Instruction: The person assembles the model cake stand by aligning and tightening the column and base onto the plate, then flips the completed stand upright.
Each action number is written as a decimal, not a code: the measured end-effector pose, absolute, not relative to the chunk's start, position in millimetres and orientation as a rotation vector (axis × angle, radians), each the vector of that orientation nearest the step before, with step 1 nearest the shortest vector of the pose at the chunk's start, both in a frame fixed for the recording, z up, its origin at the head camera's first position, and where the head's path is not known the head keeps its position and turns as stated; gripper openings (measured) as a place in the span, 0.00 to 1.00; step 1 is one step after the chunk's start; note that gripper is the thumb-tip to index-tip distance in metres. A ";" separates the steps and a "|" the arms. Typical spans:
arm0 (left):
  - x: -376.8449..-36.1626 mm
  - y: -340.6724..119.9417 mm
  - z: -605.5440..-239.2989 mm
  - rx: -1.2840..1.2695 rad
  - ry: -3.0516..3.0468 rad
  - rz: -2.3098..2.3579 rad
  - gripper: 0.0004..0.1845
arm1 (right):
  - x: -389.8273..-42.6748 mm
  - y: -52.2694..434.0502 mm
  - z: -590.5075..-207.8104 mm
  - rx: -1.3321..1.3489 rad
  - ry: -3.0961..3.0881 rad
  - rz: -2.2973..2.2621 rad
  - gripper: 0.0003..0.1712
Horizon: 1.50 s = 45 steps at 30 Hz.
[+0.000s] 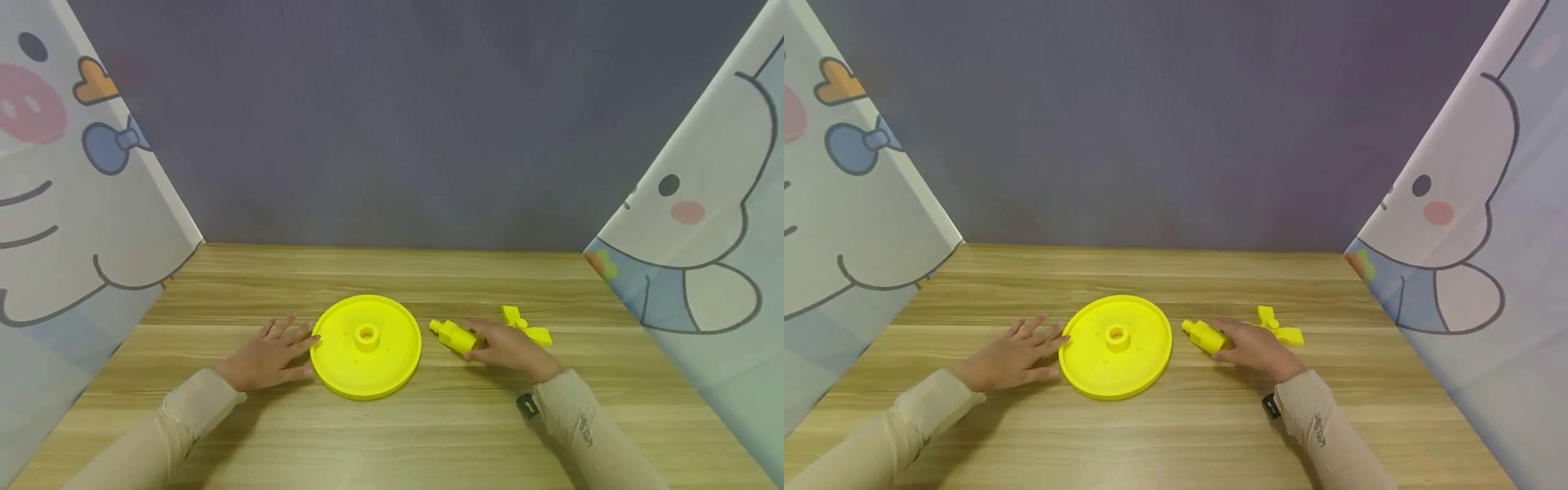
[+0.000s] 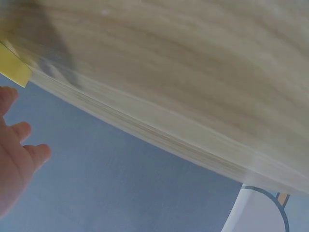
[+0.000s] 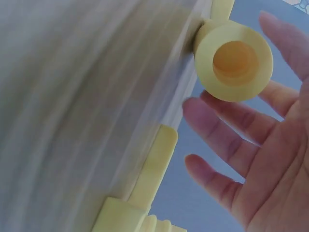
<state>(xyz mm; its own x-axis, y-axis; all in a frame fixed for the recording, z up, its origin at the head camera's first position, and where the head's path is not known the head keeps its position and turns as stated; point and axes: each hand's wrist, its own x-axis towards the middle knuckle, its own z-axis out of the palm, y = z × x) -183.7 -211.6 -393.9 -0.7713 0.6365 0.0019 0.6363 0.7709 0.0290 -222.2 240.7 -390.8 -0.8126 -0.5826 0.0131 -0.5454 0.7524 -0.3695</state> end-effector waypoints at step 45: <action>-186.4 -204.4 -398.4 1.035 2.932 0.069 0.33 | -232.5 211.0 -369.8 -0.526 2.791 -1.229 0.25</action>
<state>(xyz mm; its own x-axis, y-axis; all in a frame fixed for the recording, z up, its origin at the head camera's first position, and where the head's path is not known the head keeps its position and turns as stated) -186.4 -204.4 -398.4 -0.7781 0.6280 -0.0152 0.6265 0.7776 0.0524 -232.5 211.0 -369.8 -0.9411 -0.3251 0.0925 -0.2877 0.6270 -0.7240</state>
